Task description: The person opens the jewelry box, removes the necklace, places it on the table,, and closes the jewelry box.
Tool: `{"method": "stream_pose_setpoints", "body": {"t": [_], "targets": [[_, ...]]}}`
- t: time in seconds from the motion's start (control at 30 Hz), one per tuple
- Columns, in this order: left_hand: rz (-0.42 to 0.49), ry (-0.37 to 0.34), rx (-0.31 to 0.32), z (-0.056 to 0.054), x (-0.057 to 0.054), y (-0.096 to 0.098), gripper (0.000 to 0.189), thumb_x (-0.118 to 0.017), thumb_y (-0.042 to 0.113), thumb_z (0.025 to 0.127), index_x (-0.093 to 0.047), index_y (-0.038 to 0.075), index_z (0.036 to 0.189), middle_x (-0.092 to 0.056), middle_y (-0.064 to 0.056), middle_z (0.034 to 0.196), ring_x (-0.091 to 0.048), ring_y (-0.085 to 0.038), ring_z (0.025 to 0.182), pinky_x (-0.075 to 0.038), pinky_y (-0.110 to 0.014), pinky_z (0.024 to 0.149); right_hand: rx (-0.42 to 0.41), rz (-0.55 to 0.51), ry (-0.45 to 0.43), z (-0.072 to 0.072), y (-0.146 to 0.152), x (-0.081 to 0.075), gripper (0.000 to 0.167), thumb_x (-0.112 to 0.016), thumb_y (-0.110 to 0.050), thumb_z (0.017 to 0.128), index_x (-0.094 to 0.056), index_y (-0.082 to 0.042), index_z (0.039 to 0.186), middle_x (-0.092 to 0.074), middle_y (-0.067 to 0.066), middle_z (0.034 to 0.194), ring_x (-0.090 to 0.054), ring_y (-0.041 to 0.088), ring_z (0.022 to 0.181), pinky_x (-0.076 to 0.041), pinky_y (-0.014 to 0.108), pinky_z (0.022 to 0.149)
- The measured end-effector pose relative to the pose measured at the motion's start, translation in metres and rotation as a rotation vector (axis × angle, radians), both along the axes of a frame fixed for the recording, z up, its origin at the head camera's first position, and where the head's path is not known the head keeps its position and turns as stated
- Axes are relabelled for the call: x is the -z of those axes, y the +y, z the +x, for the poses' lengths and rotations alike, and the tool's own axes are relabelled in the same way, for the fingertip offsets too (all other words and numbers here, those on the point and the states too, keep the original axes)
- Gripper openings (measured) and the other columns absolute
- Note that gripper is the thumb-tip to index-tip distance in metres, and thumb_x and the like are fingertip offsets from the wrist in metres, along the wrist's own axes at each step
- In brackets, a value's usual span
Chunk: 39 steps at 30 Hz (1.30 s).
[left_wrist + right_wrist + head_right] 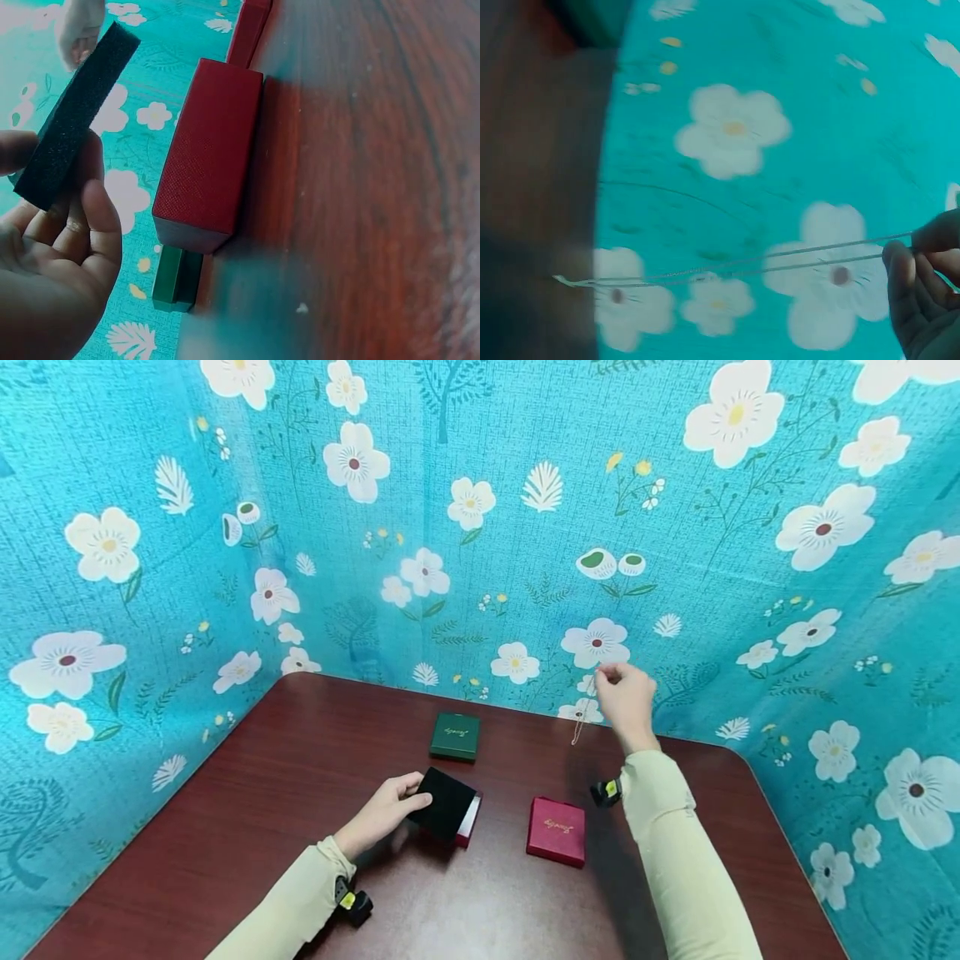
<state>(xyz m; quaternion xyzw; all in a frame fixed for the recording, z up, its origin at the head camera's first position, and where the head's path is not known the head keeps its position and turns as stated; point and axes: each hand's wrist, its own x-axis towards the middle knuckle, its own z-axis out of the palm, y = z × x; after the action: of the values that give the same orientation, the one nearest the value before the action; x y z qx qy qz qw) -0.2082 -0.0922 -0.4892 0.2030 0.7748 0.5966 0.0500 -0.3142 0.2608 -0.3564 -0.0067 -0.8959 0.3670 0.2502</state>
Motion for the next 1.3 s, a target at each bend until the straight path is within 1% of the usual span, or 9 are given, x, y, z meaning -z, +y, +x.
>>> {"method": "stream_pose_setpoints", "body": {"t": [0.1, 0.27, 0.37, 0.53, 0.63, 0.8, 1.03, 1.17, 1.3], "targets": [[-0.009, -0.012, -0.013, 0.002, -0.004, 0.000, 0.006, -0.057, 0.009, 0.091, -0.058, 0.004, 0.094, -0.063, -0.002, 0.085, -0.053, -0.010, 0.076, -0.042, -0.027, 0.073, -0.058, 0.101, 0.027, 0.007, -0.008, 0.026, 0.021, -0.060, -0.015, 0.089, -0.072, -0.001, 0.097, -0.069, 0.013, 0.083, -0.061, 0.023, 0.072, -0.047, 0.036, 0.064], [-0.023, -0.012, -0.012, 0.012, -0.024, 0.002, 0.006, -0.055, 0.005, 0.092, -0.052, 0.000, 0.089, -0.058, -0.001, 0.081, -0.053, -0.012, 0.079, -0.041, -0.028, 0.073, -0.140, 0.190, 0.061, 0.024, -0.025, 0.064, 0.012, -0.064, -0.008, 0.083, -0.074, -0.002, 0.087, -0.069, 0.009, 0.075, -0.062, 0.021, 0.068, -0.047, 0.037, 0.064], [-0.028, -0.003, -0.009, 0.017, -0.035, 0.002, 0.013, -0.055, 0.005, 0.091, -0.046, 0.001, 0.083, -0.048, 0.002, 0.075, -0.051, -0.013, 0.080, -0.039, -0.029, 0.071, -0.169, 0.206, 0.042, 0.035, -0.036, 0.078, 0.009, -0.065, -0.007, 0.082, -0.073, -0.004, 0.084, -0.068, 0.005, 0.072, -0.059, 0.017, 0.063, -0.046, 0.035, 0.060], [-0.044, -0.009, -0.027, 0.019, -0.037, 0.003, 0.018, -0.056, 0.004, 0.091, -0.042, 0.004, 0.079, -0.037, 0.004, 0.070, -0.048, -0.015, 0.079, -0.037, -0.031, 0.071, -0.223, 0.215, 0.000, 0.055, -0.052, 0.087, 0.006, -0.067, -0.004, 0.081, -0.072, -0.004, 0.083, -0.068, 0.004, 0.074, -0.056, 0.014, 0.061, -0.046, 0.033, 0.058], [-0.041, -0.015, -0.032, 0.019, -0.038, 0.003, 0.020, -0.056, 0.003, 0.090, -0.041, 0.004, 0.078, -0.034, 0.004, 0.069, -0.045, -0.015, 0.075, -0.036, -0.031, 0.070, -0.257, 0.221, -0.005, 0.064, -0.059, 0.091, 0.006, -0.068, -0.004, 0.080, -0.072, -0.006, 0.083, -0.068, 0.003, 0.075, -0.059, 0.015, 0.065, -0.048, 0.034, 0.061], [-0.022, -0.011, -0.023, 0.017, -0.034, 0.004, 0.015, -0.055, 0.003, 0.090, -0.044, 0.003, 0.080, -0.044, 0.002, 0.071, -0.046, -0.013, 0.072, -0.037, -0.029, 0.068, -0.312, 0.269, -0.020, 0.074, -0.069, 0.102, 0.008, -0.068, -0.003, 0.080, -0.072, -0.009, 0.081, -0.066, -0.002, 0.075, -0.061, 0.014, 0.070, -0.050, 0.035, 0.066], [-0.026, -0.016, -0.053, 0.000, -0.005, 0.003, 0.010, -0.058, 0.006, 0.090, -0.049, 0.002, 0.086, -0.043, 0.002, 0.070, -0.041, -0.011, 0.068, -0.036, -0.027, 0.064, -0.389, 0.352, -0.104, 0.090, -0.083, 0.115, 0.005, -0.071, -0.006, 0.079, -0.073, -0.010, 0.080, -0.065, -0.005, 0.077, -0.060, 0.010, 0.069, -0.050, 0.032, 0.065], [-0.016, -0.031, -0.069, -0.002, -0.002, 0.002, 0.017, -0.060, 0.012, 0.089, -0.055, 0.000, 0.100, -0.061, -0.006, 0.090, -0.055, -0.017, 0.087, -0.044, -0.034, 0.077, -0.433, 0.417, -0.147, 0.098, -0.088, 0.120, 0.003, -0.072, -0.009, 0.079, -0.073, -0.011, 0.080, -0.065, -0.007, 0.074, -0.057, 0.007, 0.066, -0.049, 0.030, 0.064], [-0.011, -0.048, -0.084, -0.002, -0.003, 0.002, 0.029, -0.061, 0.017, 0.089, -0.056, 0.000, 0.112, -0.062, -0.018, 0.114, -0.056, -0.029, 0.109, -0.043, -0.046, 0.090, -0.468, 0.464, -0.159, 0.102, -0.089, 0.125, 0.005, -0.073, -0.010, 0.078, -0.072, -0.015, 0.075, -0.062, -0.010, 0.070, -0.052, 0.004, 0.061, -0.049, 0.028, 0.062]]}}
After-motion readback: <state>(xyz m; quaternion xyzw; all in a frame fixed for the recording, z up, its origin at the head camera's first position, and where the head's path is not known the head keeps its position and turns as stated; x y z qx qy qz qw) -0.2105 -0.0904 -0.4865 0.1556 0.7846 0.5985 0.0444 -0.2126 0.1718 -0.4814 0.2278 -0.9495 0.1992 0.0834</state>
